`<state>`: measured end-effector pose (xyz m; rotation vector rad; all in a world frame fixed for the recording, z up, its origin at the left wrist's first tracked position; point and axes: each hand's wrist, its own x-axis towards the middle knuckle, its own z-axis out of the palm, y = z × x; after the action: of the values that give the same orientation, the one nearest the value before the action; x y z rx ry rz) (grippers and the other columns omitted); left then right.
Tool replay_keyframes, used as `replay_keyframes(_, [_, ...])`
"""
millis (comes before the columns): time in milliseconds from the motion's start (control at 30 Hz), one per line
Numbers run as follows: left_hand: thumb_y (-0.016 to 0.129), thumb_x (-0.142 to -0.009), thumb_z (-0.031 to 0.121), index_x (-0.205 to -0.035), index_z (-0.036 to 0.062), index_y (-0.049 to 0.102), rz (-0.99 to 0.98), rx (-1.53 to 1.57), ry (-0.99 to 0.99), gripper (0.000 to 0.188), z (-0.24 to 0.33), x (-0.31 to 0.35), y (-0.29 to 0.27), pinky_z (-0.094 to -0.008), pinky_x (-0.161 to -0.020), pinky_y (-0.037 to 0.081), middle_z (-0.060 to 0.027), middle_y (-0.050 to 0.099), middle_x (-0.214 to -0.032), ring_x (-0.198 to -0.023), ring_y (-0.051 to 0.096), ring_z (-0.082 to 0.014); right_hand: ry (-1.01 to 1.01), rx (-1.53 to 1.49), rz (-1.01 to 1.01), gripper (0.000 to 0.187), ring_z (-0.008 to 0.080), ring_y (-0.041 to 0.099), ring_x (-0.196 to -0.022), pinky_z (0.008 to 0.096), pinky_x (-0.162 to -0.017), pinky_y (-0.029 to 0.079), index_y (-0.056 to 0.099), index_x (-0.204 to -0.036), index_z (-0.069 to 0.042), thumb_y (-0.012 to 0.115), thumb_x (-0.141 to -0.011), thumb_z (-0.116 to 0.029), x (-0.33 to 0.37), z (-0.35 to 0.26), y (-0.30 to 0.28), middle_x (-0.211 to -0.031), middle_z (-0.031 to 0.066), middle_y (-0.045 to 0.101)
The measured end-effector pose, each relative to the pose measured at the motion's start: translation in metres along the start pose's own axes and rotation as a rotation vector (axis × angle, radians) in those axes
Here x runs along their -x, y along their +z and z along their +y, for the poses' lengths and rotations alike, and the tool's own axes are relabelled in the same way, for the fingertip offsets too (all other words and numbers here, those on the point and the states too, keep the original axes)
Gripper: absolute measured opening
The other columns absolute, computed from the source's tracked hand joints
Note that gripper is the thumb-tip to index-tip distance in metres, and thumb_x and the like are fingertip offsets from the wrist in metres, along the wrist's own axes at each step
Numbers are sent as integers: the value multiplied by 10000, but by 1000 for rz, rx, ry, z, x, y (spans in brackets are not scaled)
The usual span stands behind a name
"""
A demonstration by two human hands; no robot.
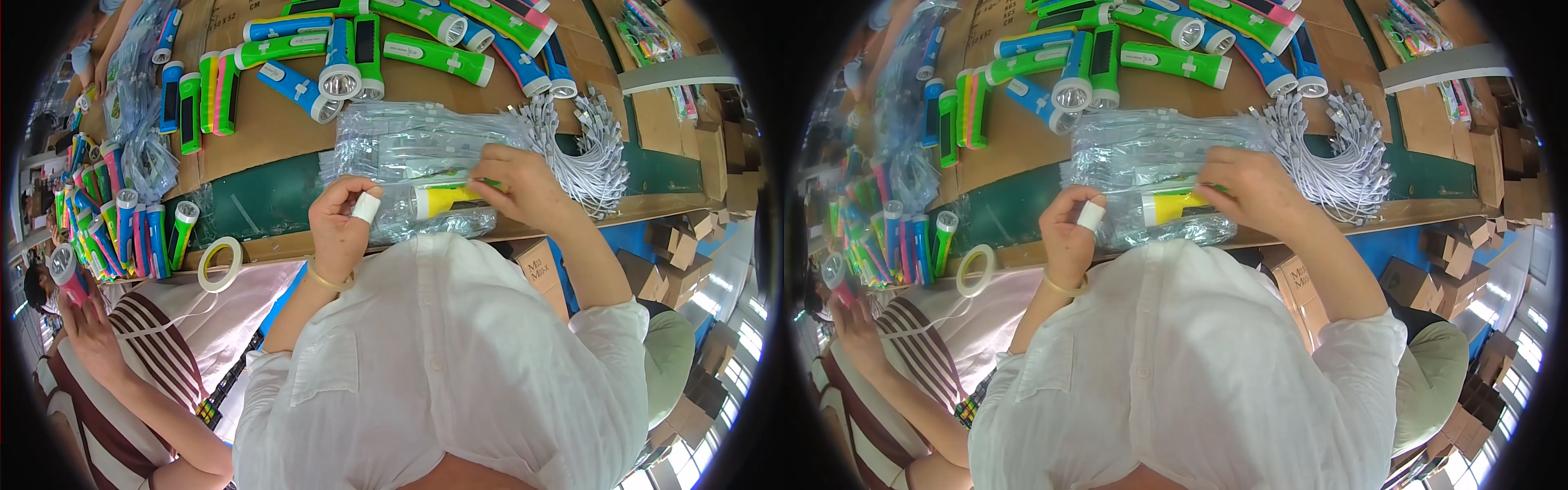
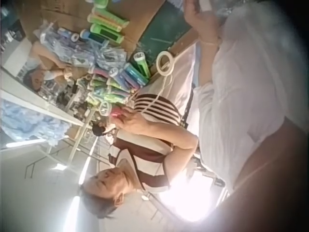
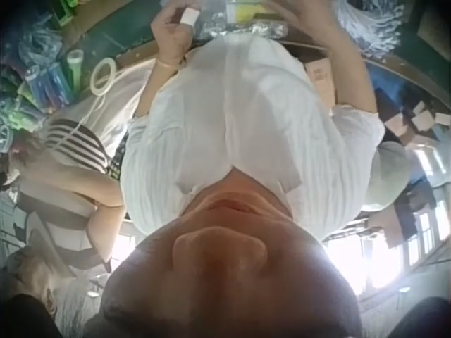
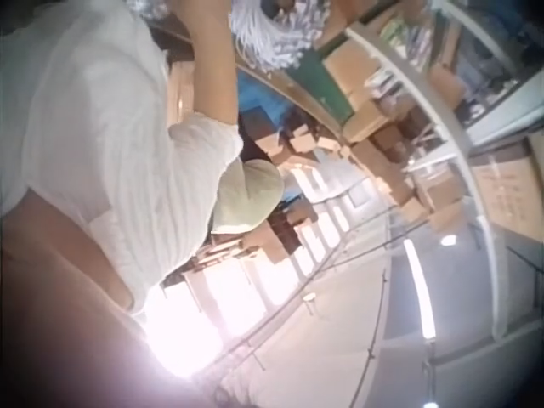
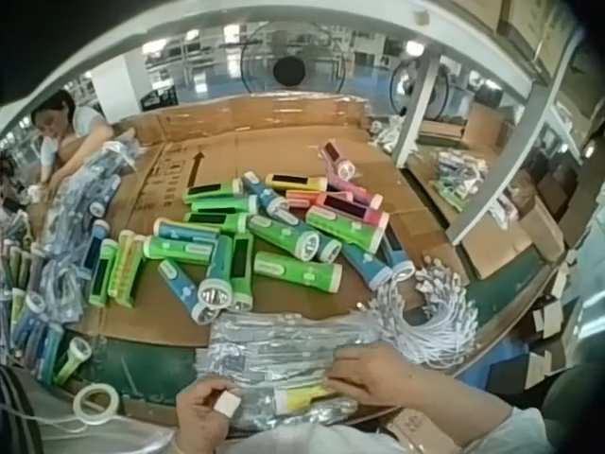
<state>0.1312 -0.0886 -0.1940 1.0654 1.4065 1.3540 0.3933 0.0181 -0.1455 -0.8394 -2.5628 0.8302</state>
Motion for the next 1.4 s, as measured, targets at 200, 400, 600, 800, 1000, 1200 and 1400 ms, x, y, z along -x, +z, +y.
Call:
replay_keyframes(200, [714,-869,3,-950,-5,671,-102,17,-91,93,1,-1,-12,-277,-783,488,-57,644,-933,-823,592,-155,55,94,62,112,295,633,-874,390,-735,526,646,-892,-56,724,-830,-107,28,19,-15,-907,68,618])
replay_keyframes(400, [712,-866,115,-1016,-23,668,-284,-528,377,209,41,-61,27,-405,-828,513,-171,691,-995,-863,650,-355,-61,193,18,150,279,626,-911,382,-779,517,629,-934,-80,729,-828,-115,26,22,-11,-906,57,629])
replay_keyframes(600, [659,-853,133,-980,36,705,-632,-572,145,166,16,-80,48,-485,-770,509,-227,676,-923,-881,631,-445,-77,-79,124,129,315,657,-790,381,-701,523,630,-987,-41,697,-881,-70,40,25,-26,-901,109,669])
replay_keyframes(800, [701,-902,162,-1071,54,649,-423,-667,163,207,3,-56,46,-445,-691,557,-175,712,-952,-841,691,-383,461,-426,593,161,29,506,-768,205,-661,397,619,-1068,-14,555,-1033,-157,33,72,-105,-874,-24,615])
replay_keyframes(1000, [738,-769,22,-966,32,670,-314,-657,597,209,-16,-53,54,-416,-769,528,-138,623,-991,-900,621,-339,665,139,1053,359,334,680,-1045,392,-913,515,637,-1193,-1,616,-943,-258,-3,253,-234,-1118,185,716])
replay_keyframes(1200, [695,-708,-33,-908,37,674,-254,-698,746,213,-15,-53,54,-420,-771,490,-117,637,-943,-876,609,-322,643,98,1084,476,261,694,-1019,337,-909,532,585,-1326,28,637,-942,-249,-31,256,-258,-1094,168,721])
replay_keyframes(1400, [722,-784,27,-916,45,703,-246,-604,550,135,-19,-59,49,-410,-784,521,-113,701,-906,-857,657,-321,188,-225,157,256,186,661,-982,319,-813,521,712,-1135,-63,733,-907,-179,-40,48,-76,-1025,47,715])
